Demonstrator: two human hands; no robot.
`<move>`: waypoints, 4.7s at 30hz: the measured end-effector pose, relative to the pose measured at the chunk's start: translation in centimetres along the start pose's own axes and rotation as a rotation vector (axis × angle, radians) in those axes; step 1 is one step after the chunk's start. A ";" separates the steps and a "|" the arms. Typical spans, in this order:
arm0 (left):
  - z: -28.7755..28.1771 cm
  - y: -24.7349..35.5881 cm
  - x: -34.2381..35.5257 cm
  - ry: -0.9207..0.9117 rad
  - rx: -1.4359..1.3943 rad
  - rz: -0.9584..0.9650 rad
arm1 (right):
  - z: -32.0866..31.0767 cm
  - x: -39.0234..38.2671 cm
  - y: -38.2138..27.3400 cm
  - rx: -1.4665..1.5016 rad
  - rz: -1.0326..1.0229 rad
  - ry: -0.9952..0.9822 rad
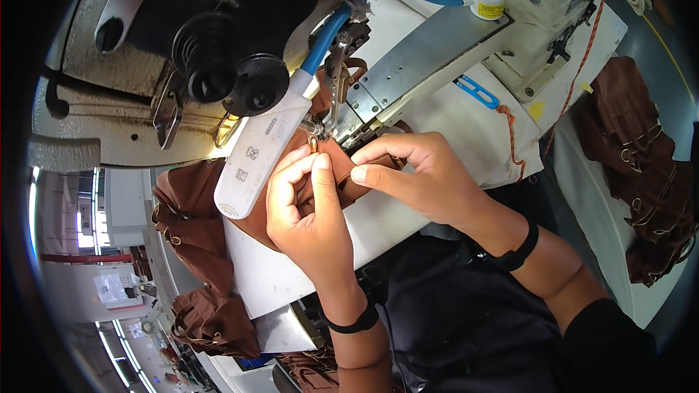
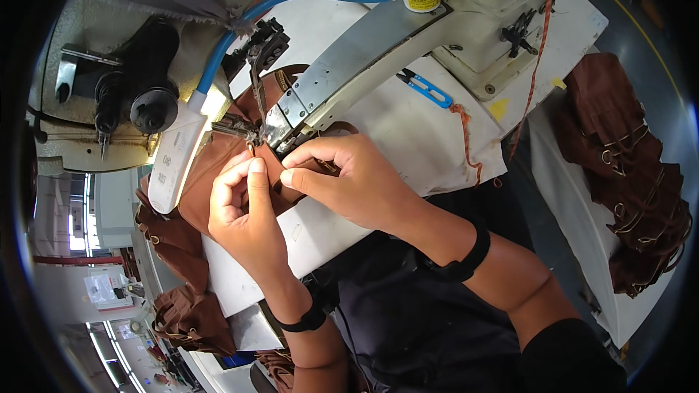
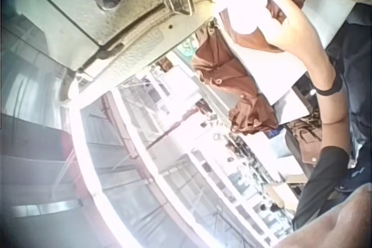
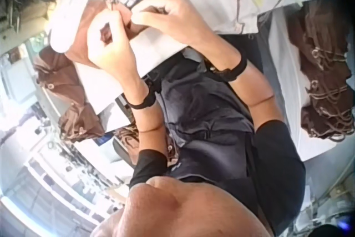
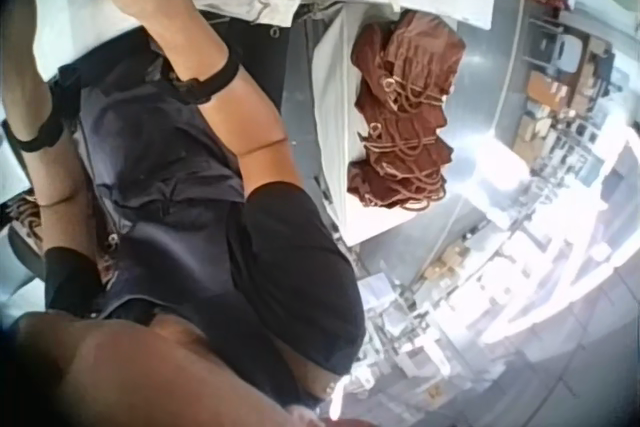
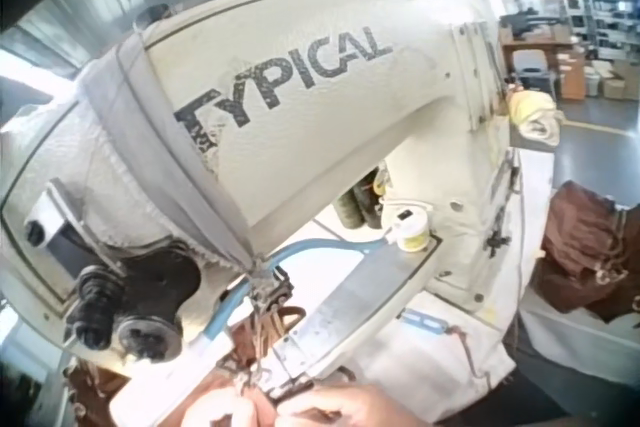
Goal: The person uses a sewing machine to stitch a zipper onto a brown leather handbag. They guide the bag under the needle, sew along the zipper line, and trim excess thread with scissors. The person then inspects the finished bag and places it on a pile of completed items.
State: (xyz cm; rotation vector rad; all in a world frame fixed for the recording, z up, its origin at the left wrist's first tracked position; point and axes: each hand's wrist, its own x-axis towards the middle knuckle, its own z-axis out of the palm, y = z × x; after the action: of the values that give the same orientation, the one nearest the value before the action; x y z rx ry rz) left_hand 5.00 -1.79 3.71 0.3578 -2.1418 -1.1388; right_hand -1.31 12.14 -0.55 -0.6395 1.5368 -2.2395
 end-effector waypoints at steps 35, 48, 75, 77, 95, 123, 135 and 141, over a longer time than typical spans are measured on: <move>-3.8 -0.8 -1.0 -0.106 0.962 0.897 | 0.1 0.0 -2.9 0.402 0.322 -0.142; -3.5 0.8 0.2 -0.235 0.758 0.683 | -0.2 1.2 -4.0 0.311 0.415 -0.070; -3.2 -1.5 0.6 -0.109 0.631 0.789 | -2.4 4.5 -8.0 0.122 0.349 -0.170; -3.3 -1.3 0.7 -0.104 0.639 0.779 | -2.5 4.7 -8.9 0.288 0.312 -0.187; -3.6 -0.7 1.2 -0.216 0.603 0.681 | -0.6 4.5 -3.7 -0.989 -0.557 0.170; -3.4 -1.1 2.1 -0.249 0.509 0.700 | -0.5 4.8 -3.7 -1.134 -0.638 0.238; -3.4 -1.3 2.5 -0.238 0.476 0.733 | -0.2 4.7 -3.7 -1.054 -0.480 0.207; -3.2 -1.2 2.7 -0.213 0.501 0.737 | -0.3 4.9 -3.3 -1.045 -0.533 0.245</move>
State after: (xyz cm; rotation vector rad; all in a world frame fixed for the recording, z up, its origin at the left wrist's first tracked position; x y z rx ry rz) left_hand 5.05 -5.87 5.19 -0.3447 -2.4105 -0.2264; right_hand -5.66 10.98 3.27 -1.1732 2.9578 -1.6842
